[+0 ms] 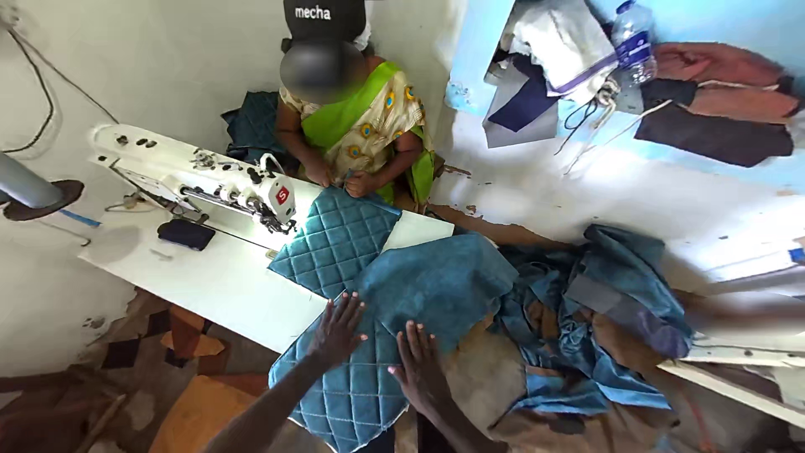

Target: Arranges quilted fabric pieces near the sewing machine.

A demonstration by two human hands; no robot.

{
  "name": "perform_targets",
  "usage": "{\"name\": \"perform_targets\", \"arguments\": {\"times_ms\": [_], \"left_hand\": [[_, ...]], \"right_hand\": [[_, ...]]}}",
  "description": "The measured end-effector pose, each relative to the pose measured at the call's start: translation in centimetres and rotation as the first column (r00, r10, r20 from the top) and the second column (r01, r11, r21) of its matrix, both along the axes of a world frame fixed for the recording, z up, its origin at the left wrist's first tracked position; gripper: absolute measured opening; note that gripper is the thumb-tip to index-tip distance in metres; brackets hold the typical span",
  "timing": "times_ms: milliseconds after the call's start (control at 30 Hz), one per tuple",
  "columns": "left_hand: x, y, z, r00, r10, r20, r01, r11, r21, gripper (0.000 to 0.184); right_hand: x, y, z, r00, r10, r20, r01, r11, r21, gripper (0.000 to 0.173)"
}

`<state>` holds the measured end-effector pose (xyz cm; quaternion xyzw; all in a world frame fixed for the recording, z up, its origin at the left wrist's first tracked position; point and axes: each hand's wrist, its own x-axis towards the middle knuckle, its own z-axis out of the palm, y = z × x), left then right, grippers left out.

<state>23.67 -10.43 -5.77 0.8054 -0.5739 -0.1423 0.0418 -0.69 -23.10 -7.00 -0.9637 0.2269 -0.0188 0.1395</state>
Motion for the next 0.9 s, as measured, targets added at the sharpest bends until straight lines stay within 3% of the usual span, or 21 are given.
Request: {"name": "perform_targets", "arguments": {"times_ms": [67, 167, 233, 300, 467, 667, 733, 800, 900], "left_hand": [[-3.8, -3.4, 1.5, 0.997, -0.056, -0.06, 0.055, 0.998, -0.026, 0.075], [-8.9, -9.9, 4.3, 0.918, -0.299, -0.259, 0.31, 0.951, 0.0, 0.069], [-10.3, -13.0, 2.8, 0.83, -0.474, -0.294, 0.488, 0.872, -0.027, 0.068], [-9.5, -15.0, 0.2, 0.805, -0.54, -0.245, 0.553, 0.833, -0.018, 0.067], [-3.1, -15.3, -0.7, 0.869, -0.482, -0.11, 0.486, 0.874, 0.009, 0.062], [3.7, -13.0, -1.6, 0.981, -0.164, 0.106, 0.164, 0.986, 0.008, 0.067], [3.2, -12.2, -1.9, 0.98, -0.081, 0.182, 0.093, 0.994, -0.057, 0.071], [-0.1, -11.7, 0.0, 0.989, -0.099, 0.111, 0.104, 0.994, -0.042, 0.075], [-6.6, -10.2, 2.1, 0.921, -0.354, -0.164, 0.363, 0.931, 0.029, 0.072]], "right_hand": [[-0.4, 1.8, -0.2, 0.998, 0.017, -0.065, -0.012, 0.996, 0.089, 0.083], [-0.4, 2.8, 0.6, 0.988, -0.05, -0.144, 0.074, 0.983, 0.167, 0.075], [-0.5, 3.0, 0.9, 0.98, -0.065, -0.188, 0.097, 0.982, 0.162, 0.074], [-0.2, 2.5, 1.1, 0.975, -0.015, -0.223, 0.051, 0.987, 0.153, 0.078], [0.0, 1.9, 0.8, 0.98, 0.043, -0.195, -0.01, 0.986, 0.166, 0.088], [-0.3, 1.9, 0.1, 0.996, 0.026, -0.086, -0.01, 0.984, 0.177, 0.086], [-0.3, 2.0, -0.2, 0.995, 0.031, -0.095, -0.013, 0.983, 0.182, 0.086], [-0.3, 2.0, -0.3, 0.995, 0.031, -0.1, -0.013, 0.983, 0.181, 0.086], [-0.6, 2.1, 0.6, 0.989, 0.031, -0.148, 0.005, 0.971, 0.238, 0.081]]}}
